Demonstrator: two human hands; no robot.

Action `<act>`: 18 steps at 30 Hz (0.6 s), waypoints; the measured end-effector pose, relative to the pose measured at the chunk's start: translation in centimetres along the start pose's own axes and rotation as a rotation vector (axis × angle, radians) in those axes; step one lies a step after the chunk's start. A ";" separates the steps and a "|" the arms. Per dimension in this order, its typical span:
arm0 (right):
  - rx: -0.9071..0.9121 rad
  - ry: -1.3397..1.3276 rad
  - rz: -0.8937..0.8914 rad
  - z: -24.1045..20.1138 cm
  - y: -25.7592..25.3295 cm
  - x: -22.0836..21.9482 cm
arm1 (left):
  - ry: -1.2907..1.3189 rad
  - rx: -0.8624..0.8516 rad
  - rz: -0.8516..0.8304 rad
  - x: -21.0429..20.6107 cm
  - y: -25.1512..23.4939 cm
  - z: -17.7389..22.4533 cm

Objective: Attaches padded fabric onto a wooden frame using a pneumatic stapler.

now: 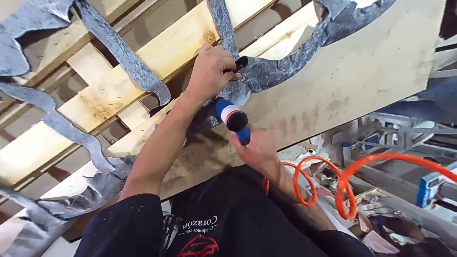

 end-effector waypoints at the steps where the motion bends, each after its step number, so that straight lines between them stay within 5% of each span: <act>1: 0.019 -0.013 0.001 0.0 0.0 -0.1 | -0.010 -0.008 0.015 0.0 0.1 0.0; 8: -0.063 -0.003 -0.158 4.8 2.0 4.6 | -0.033 -0.024 0.192 0.4 0.2 2.6; 10: -0.116 0.098 -0.124 9.7 3.0 5.6 | -0.066 0.036 0.088 -0.5 -2.0 6.1; 14: 0.071 0.317 0.076 22.7 1.9 5.4 | -0.192 0.215 -0.169 -7.5 -10.2 11.4; 18: 0.224 0.347 0.009 30.6 -1.7 9.1 | -0.205 0.475 -0.336 -10.3 -13.9 13.9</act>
Point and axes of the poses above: each hand's wrist, its own y-axis away from the middle knuckle, its own x-axis out of the back of the hand, z = x × y, the point moved 2 cm from there along -y, towards the middle knuckle, and after that the axes turned 1 degree about -x, right-handed, at the moved point
